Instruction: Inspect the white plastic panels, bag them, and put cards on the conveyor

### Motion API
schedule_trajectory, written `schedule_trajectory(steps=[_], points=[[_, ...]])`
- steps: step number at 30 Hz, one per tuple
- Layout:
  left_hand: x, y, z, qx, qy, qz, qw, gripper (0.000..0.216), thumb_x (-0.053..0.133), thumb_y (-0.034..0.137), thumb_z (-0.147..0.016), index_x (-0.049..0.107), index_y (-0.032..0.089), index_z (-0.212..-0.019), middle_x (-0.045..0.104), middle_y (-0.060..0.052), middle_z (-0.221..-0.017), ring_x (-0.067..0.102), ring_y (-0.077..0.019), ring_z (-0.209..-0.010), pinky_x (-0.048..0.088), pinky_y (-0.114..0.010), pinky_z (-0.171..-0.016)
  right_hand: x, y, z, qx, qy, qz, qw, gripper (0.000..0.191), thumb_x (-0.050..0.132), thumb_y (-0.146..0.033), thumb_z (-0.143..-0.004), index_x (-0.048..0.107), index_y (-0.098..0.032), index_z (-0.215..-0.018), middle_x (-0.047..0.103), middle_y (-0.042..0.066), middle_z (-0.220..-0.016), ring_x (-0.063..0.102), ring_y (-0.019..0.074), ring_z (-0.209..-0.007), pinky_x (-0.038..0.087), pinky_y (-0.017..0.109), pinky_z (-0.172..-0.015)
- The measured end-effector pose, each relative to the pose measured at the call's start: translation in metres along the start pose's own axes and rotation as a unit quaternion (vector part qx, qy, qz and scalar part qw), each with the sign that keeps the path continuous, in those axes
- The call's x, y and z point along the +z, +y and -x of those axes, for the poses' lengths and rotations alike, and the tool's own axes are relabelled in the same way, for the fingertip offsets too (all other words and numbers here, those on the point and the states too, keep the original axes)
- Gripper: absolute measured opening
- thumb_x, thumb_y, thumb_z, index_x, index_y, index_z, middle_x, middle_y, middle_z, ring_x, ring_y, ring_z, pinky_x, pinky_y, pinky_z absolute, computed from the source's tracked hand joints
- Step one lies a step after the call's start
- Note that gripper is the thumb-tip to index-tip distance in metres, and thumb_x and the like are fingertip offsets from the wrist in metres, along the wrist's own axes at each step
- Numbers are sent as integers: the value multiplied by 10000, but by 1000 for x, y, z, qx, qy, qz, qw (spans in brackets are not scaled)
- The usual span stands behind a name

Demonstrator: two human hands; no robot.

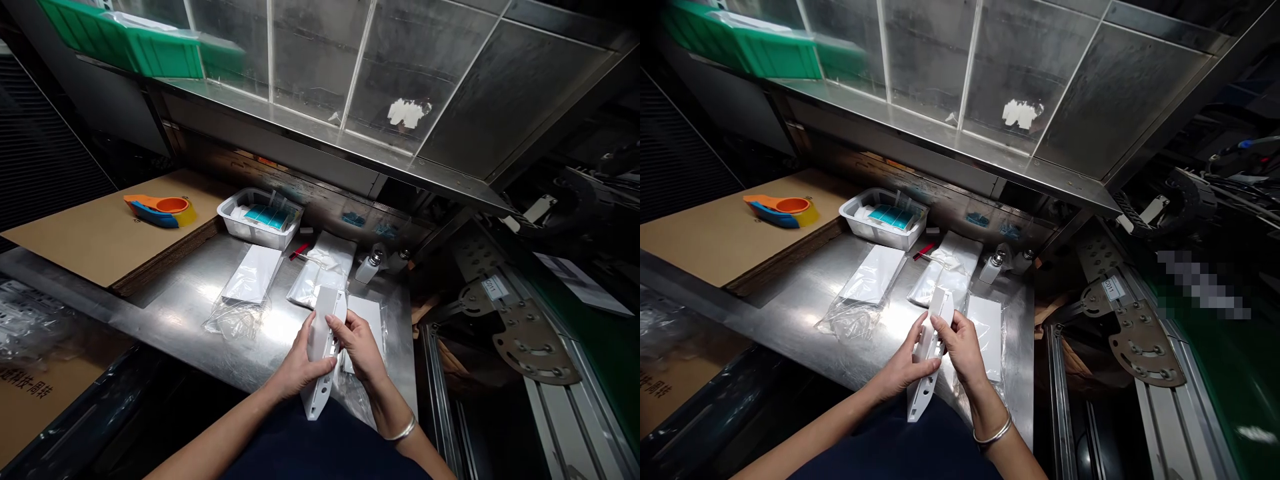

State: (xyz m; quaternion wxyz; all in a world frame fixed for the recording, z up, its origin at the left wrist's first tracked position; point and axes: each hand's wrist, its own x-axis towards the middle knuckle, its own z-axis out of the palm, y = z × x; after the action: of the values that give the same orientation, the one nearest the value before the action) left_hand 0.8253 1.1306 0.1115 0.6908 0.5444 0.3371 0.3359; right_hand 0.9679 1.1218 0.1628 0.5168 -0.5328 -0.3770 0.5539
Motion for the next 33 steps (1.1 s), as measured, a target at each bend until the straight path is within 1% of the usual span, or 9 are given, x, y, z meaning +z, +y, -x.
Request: schedule_trajectory(steps=[8,10,12,16,20,25,28,31,33], points=[[-1,-4,4,-33,-23,60,997,1015,666,355,-752,-96,292,-1420,314,-142,-1364,351,-302,-1261,398,-421,-958,8,-7,4,3,-62,-18,998,292,717,-262,-686,585,-186,-935,624,3,-797,595,184,-752,466,295,-687],[-7,-7,2,17,-7,-4,1000,996,659,336,-753,-79,316,-1422,258,-139,-1402,339,-318,-1270,364,-457,-988,6,-9,9,-24,-87,4,996,299,695,-255,-711,583,-198,-982,624,12,-860,589,196,-818,461,305,-732],[-18,-8,-4,125,30,-134,983,1037,710,315,-693,-23,341,-1427,157,-128,-1448,225,-359,-1320,260,-518,-1045,4,-9,16,-75,-107,70,989,262,675,-242,-735,594,-204,-981,616,19,-897,573,196,-842,449,308,-755],[-45,-2,-18,356,12,-325,876,1201,832,350,-510,47,403,-1418,33,-93,-1473,69,-431,-1338,166,-587,-1048,-1,1,30,-229,-126,244,934,109,636,-160,-760,602,-200,-856,600,29,-845,535,187,-791,420,297,-717],[-54,7,-23,407,-9,-355,842,1231,839,376,-495,21,417,-1414,10,-104,-1474,100,-455,-1327,231,-592,-1014,-2,11,34,-351,-147,287,879,306,558,-35,-760,574,-240,-987,598,26,-846,519,177,-780,406,294,-696],[-53,5,-21,431,7,-362,826,1249,841,337,-491,0,425,-1411,11,-91,-1475,97,-443,-1332,220,-574,-1026,0,13,34,-391,-161,291,858,315,532,-6,-750,566,-248,-948,566,15,-784,524,170,-746,407,286,-650],[-49,2,-21,405,21,-347,846,1207,835,400,-492,48,438,-1406,12,-74,-1480,93,-444,-1331,196,-586,-1033,1,13,31,-367,-132,292,873,273,564,-74,-778,554,-243,-992,575,28,-833,543,174,-779,443,289,-674],[-38,10,-23,228,107,-210,945,986,674,452,-707,-3,380,-1420,133,-103,-1467,231,-369,-1314,277,-540,-1016,-2,11,26,-284,-11,248,926,504,623,-242,-791,423,-251,-1254,554,80,-1128,549,211,-993,473,337,-830],[-31,18,-25,103,160,-75,979,814,475,465,-847,-76,311,-1426,247,-127,-1432,358,-300,-1257,344,-483,-989,-8,9,22,-222,66,212,950,628,617,-352,-794,335,-250,-1345,517,92,-1228,530,228,-1074,471,348,-871]])
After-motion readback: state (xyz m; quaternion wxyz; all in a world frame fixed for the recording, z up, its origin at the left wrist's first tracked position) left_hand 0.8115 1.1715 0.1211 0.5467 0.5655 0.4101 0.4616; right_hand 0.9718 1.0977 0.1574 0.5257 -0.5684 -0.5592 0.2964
